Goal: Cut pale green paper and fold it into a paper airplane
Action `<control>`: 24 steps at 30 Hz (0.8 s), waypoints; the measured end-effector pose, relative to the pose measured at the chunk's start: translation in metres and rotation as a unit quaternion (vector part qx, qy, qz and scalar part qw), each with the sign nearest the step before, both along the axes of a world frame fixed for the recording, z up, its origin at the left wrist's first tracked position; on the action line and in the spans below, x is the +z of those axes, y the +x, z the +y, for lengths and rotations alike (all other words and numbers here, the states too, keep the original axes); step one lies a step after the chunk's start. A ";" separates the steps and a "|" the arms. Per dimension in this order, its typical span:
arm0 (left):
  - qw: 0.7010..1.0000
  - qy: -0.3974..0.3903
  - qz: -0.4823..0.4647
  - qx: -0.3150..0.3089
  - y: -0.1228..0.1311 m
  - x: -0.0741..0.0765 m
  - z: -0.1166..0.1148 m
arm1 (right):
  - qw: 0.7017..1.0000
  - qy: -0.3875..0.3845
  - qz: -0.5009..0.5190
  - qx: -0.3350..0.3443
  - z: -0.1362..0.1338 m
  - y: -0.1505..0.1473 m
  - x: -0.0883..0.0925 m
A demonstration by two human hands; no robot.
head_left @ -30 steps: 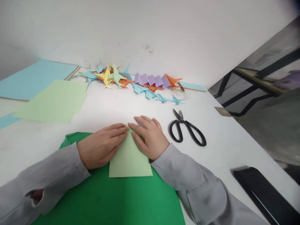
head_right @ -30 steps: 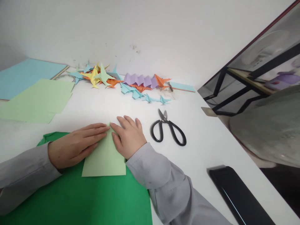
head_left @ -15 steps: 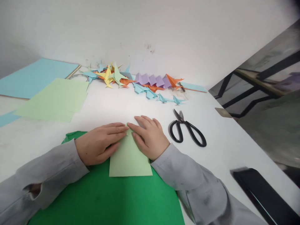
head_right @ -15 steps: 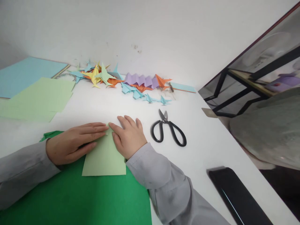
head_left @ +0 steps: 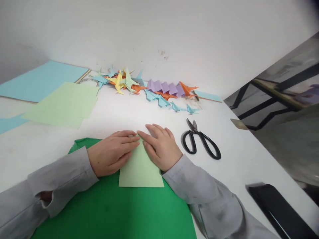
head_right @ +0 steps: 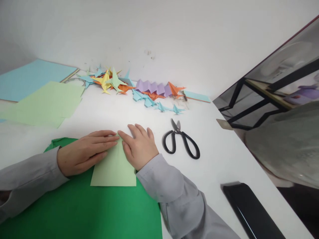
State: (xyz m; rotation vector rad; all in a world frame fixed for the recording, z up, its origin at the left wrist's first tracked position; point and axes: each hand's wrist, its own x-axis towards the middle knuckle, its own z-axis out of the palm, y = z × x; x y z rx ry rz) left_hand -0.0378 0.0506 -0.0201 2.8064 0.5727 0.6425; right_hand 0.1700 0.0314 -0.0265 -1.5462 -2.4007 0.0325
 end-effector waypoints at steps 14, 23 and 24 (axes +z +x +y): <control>0.998 0.017 0.058 0.010 -0.001 -0.001 0.001 | 1.000 -0.006 -0.012 0.002 -0.001 -0.001 0.000; 0.997 0.027 0.065 0.013 -0.001 0.000 0.000 | 1.000 0.000 -0.013 0.004 -0.001 -0.001 -0.001; 0.997 0.029 0.066 0.013 -0.001 0.001 0.000 | 1.000 -0.001 -0.014 0.004 -0.001 -0.001 0.000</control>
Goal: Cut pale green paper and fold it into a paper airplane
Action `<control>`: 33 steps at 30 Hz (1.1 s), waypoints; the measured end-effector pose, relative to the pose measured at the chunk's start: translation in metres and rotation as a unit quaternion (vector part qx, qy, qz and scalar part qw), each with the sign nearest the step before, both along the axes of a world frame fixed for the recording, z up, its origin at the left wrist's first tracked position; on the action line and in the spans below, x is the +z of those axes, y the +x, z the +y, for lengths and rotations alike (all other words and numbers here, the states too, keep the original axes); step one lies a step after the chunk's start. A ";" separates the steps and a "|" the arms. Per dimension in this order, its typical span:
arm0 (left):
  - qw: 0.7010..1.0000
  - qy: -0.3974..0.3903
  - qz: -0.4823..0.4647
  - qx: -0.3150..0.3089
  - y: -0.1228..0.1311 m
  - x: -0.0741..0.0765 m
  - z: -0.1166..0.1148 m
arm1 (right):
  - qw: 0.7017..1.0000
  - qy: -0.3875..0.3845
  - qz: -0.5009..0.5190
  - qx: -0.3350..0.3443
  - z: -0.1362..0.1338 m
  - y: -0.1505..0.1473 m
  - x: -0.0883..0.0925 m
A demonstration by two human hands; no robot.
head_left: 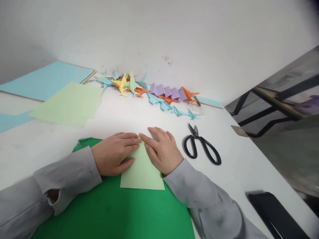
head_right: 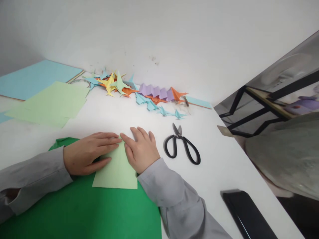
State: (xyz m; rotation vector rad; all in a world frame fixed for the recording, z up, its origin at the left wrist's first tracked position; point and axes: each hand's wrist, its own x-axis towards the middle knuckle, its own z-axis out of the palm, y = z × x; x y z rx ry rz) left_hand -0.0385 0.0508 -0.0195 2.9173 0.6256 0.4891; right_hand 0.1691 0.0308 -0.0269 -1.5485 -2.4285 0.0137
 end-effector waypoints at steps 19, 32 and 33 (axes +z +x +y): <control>1.000 -0.010 0.011 0.010 0.001 0.002 -0.002 | 1.000 0.002 -0.031 0.001 -0.002 -0.002 0.003; 1.000 -0.004 0.011 0.005 0.001 0.002 -0.001 | 1.000 -0.006 -0.026 0.002 -0.001 -0.002 0.004; 1.000 -0.005 0.011 0.002 0.001 0.002 -0.001 | 1.000 -0.006 -0.025 0.002 -0.001 -0.002 0.004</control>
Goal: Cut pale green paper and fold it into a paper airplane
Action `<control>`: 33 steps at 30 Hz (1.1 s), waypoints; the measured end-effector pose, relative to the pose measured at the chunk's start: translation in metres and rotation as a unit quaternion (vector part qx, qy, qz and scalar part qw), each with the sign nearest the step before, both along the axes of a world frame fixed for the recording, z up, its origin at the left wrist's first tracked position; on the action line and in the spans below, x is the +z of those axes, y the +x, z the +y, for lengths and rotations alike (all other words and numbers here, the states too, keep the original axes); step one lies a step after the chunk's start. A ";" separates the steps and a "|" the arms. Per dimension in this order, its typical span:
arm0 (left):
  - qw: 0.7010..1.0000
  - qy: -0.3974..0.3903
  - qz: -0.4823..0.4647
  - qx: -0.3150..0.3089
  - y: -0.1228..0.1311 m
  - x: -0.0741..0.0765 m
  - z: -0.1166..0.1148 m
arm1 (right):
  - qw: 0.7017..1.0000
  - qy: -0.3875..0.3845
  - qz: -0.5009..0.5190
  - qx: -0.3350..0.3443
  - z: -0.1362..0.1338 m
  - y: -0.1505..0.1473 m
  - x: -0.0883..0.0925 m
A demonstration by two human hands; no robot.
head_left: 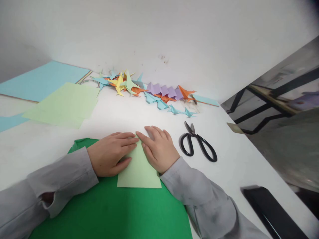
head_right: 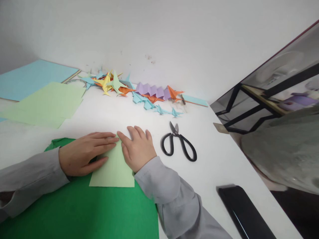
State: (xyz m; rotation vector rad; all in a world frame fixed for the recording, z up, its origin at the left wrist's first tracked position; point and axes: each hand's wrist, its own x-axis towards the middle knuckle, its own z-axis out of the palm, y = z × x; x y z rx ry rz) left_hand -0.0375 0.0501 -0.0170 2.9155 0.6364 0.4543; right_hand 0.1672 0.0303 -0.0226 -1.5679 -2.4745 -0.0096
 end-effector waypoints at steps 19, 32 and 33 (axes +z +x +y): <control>1.000 -0.016 -0.017 0.008 -0.001 0.001 -0.002 | 1.000 -0.004 -0.002 -0.003 -0.001 0.000 0.000; 1.000 -0.010 -0.016 0.005 -0.001 0.001 0.000 | 1.000 -0.004 0.001 -0.001 -0.001 0.001 0.000; 1.000 -0.010 -0.015 0.006 0.000 0.001 0.000 | 1.000 -0.006 0.001 -0.002 -0.001 0.000 0.000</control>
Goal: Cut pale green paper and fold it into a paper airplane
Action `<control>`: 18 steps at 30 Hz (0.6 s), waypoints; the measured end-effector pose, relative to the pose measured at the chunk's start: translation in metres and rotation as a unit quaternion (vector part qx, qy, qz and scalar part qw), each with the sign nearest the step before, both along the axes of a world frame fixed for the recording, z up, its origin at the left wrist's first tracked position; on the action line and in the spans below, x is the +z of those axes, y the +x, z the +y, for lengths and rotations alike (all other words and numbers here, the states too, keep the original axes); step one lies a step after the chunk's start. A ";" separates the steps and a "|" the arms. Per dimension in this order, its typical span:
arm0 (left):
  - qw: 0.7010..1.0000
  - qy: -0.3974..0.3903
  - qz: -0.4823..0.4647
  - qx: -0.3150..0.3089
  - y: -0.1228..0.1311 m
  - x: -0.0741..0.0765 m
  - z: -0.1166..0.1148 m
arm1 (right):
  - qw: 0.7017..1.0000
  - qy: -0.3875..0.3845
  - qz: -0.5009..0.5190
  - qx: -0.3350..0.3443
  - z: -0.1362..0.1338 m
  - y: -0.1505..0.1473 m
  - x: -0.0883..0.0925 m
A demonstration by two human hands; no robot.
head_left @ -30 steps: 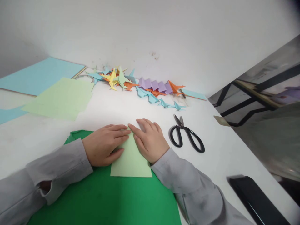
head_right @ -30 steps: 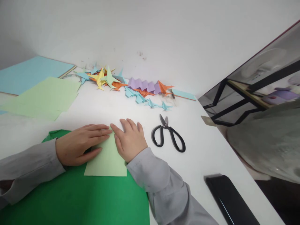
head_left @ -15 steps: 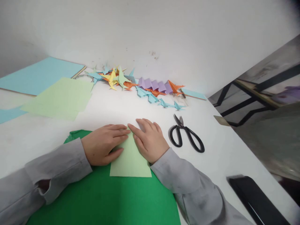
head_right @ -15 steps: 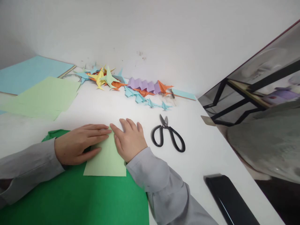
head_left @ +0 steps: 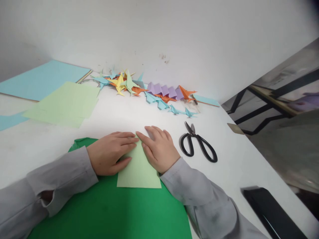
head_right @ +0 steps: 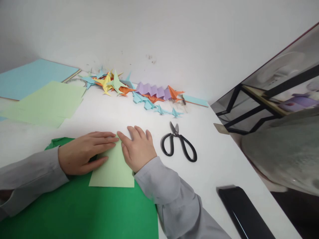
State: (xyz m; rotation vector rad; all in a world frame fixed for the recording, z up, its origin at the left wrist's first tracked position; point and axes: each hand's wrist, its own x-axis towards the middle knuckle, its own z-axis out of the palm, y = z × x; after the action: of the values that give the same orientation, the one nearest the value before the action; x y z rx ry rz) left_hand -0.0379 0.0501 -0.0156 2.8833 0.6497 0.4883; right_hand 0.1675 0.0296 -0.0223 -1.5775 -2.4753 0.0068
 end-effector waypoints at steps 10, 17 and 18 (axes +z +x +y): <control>1.000 -0.002 0.006 0.005 0.001 0.001 -0.001 | 1.000 0.005 -0.008 0.001 0.000 0.000 0.000; 1.000 -0.001 0.011 0.005 0.002 0.002 -0.001 | 1.000 0.006 -0.014 -0.004 0.000 -0.003 0.001; 1.000 0.000 0.009 0.006 0.002 0.002 -0.001 | 1.000 0.006 -0.014 -0.006 0.001 -0.004 0.001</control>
State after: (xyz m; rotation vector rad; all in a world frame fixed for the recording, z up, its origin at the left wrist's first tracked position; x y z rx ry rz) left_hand -0.0355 0.0488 -0.0138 2.8893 0.6694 0.4649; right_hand 0.1637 0.0303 -0.0216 -1.5991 -2.4815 -0.0339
